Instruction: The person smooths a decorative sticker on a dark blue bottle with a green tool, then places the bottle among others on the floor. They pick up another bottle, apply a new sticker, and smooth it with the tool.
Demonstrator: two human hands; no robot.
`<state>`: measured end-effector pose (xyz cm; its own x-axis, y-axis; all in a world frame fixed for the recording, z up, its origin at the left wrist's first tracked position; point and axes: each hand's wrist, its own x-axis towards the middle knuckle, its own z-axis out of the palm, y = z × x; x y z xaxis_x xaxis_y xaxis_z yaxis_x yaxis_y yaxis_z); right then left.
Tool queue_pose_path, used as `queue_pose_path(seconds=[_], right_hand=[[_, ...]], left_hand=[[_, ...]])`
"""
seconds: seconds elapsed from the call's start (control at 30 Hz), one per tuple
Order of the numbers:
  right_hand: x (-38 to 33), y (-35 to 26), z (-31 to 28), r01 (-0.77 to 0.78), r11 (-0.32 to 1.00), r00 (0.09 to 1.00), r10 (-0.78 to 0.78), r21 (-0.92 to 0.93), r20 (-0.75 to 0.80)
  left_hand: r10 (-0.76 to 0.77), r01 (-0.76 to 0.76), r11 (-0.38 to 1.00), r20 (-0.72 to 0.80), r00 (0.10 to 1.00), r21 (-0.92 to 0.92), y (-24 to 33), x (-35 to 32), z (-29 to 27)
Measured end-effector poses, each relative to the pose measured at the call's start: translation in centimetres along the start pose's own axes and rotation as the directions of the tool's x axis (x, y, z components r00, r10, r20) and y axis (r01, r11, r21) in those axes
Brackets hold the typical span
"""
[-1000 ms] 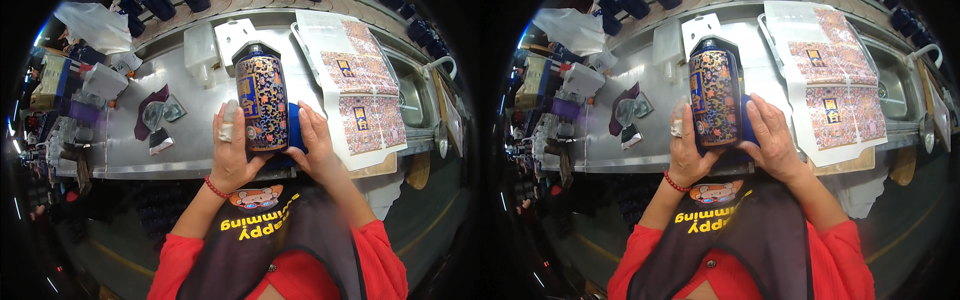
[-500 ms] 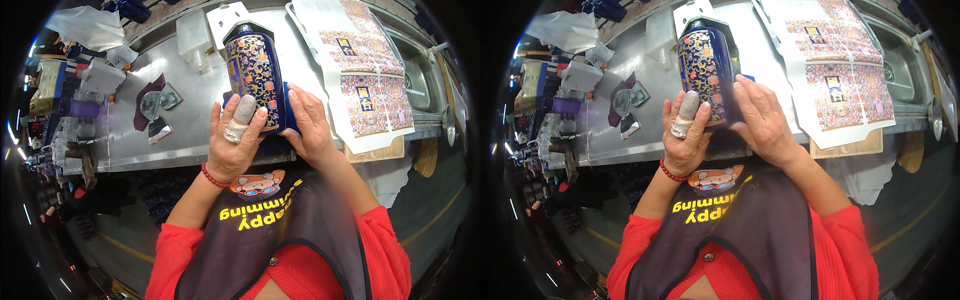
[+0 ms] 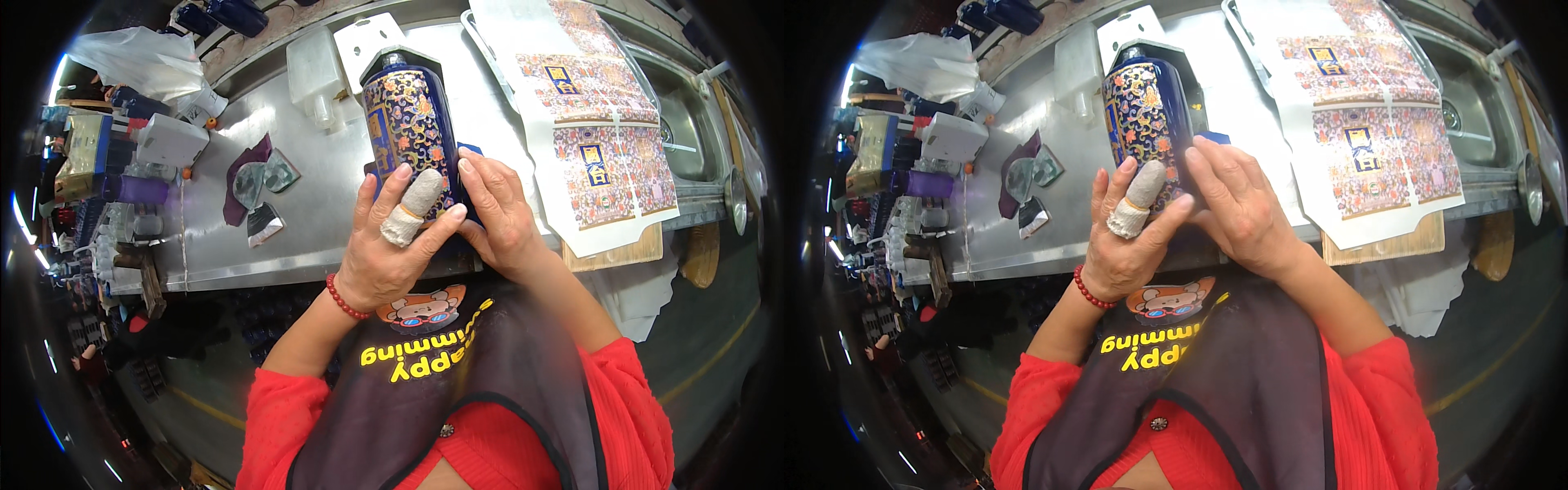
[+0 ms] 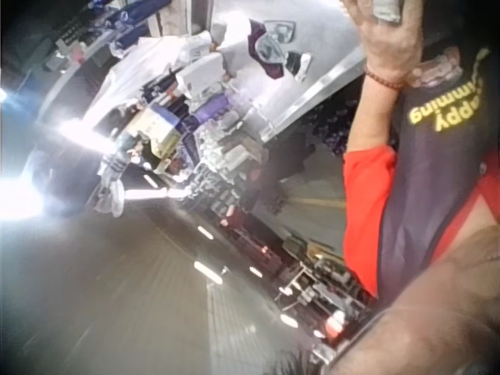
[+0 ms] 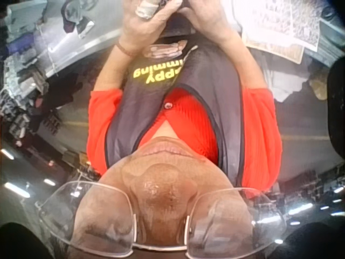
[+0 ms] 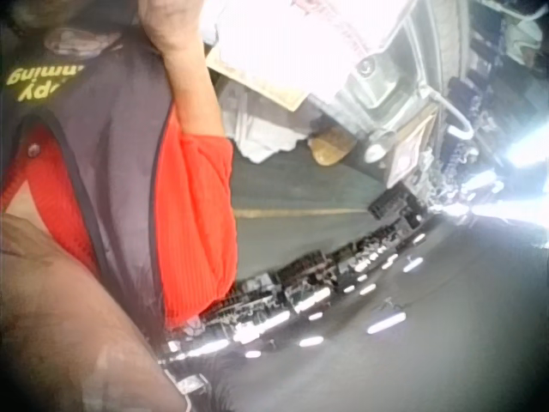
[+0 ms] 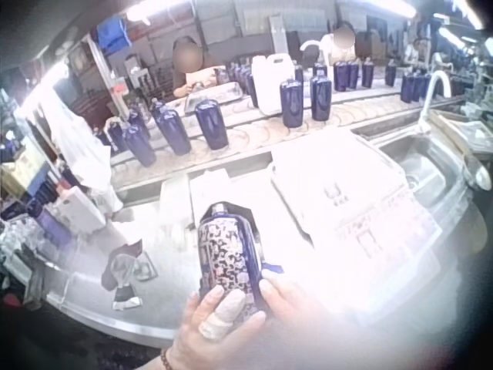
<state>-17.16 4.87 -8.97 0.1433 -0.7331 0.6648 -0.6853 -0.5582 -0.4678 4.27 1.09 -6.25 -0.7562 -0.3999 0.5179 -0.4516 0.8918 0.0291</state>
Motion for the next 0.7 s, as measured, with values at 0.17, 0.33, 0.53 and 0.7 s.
queue_pose_path(seconds=[0.17, 0.33, 0.53, 0.7], right_hand=[[0.3, -0.2, -0.1, -0.019, 0.999, 0.998, 0.016, 0.041, 0.060], [0.1, -0.5, -0.1, -0.075, 0.997, 0.993, 0.073, 0.011, 0.087], [-0.9, -0.9, -1.0, -0.028, 0.999, 0.984, 0.020, 0.044, 0.178], [-1.5, -0.9, -1.5, -0.040, 0.999, 0.989, 0.040, -0.002, 0.144]], left_hand=[[-0.227, 0.230, 0.956, 0.040, 0.973, -0.182, -0.9, 0.2, -0.1], [-0.224, 0.221, 0.965, -0.008, 0.974, -0.138, -0.9, -0.1, 0.6], [-0.215, 0.212, 0.972, -0.021, 0.976, -0.106, -1.0, -0.4, 1.1], [-0.216, 0.213, 0.971, -0.015, 0.976, -0.107, -1.0, -0.3, 1.0]])
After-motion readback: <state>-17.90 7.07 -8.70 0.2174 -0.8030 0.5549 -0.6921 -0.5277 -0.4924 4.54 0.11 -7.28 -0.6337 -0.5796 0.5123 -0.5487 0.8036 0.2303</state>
